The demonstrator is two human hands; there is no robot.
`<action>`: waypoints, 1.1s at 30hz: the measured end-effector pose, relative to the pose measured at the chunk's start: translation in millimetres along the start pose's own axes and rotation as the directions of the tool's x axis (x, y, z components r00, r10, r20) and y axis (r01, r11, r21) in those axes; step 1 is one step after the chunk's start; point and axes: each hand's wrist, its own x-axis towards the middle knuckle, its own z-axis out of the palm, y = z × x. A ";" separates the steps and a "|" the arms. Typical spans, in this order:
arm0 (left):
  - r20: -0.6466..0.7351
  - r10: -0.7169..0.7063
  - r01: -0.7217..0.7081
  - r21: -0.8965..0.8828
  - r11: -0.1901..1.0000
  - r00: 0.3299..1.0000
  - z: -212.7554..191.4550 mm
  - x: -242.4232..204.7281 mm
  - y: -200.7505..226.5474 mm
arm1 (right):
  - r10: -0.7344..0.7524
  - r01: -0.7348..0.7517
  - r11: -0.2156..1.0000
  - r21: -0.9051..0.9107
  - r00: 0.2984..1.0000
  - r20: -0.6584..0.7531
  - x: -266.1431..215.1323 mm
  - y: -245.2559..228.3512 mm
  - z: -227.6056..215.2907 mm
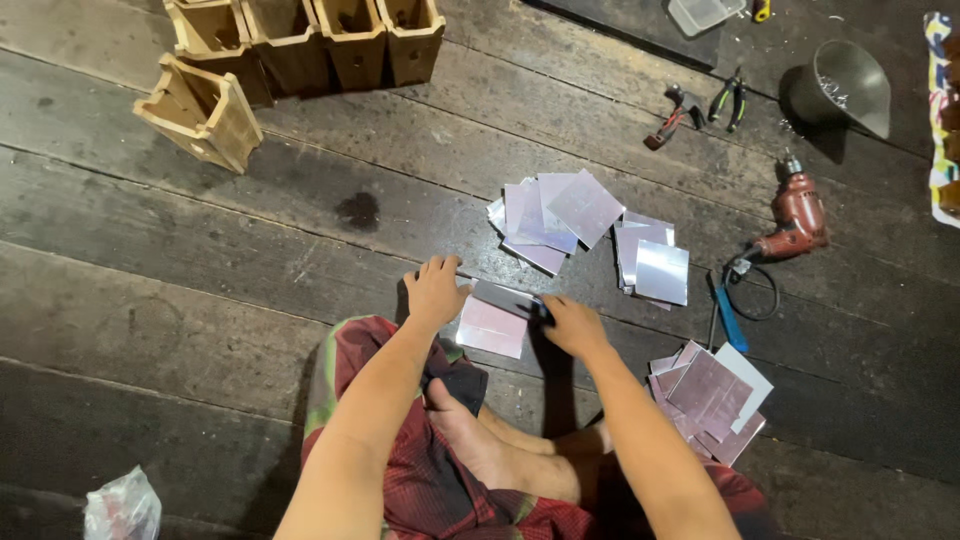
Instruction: The person sits on the floor and uses a sanding block to smooth the edges of small rectangular metal sheets. They handle the sheets one at a time, sanding the edges and then placing them into a separate pile.
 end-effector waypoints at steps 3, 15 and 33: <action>0.024 0.155 -0.156 0.054 0.986 0.988 16.3 0.3 2.3 | 0.070 -0.054 0.993 0.107 0.987 -0.147 -45.0 32.0 5.8; 0.378 0.283 -0.441 0.448 0.778 0.882 44.2 -35.2 20.3 | 0.666 -0.379 0.647 0.662 0.703 -0.249 -139.4 73.6 12.2; 0.372 0.283 -0.443 0.473 0.762 0.884 -30.7 -58.9 59.1 | 0.483 -0.263 0.765 0.588 0.838 -0.255 -103.8 42.2 14.3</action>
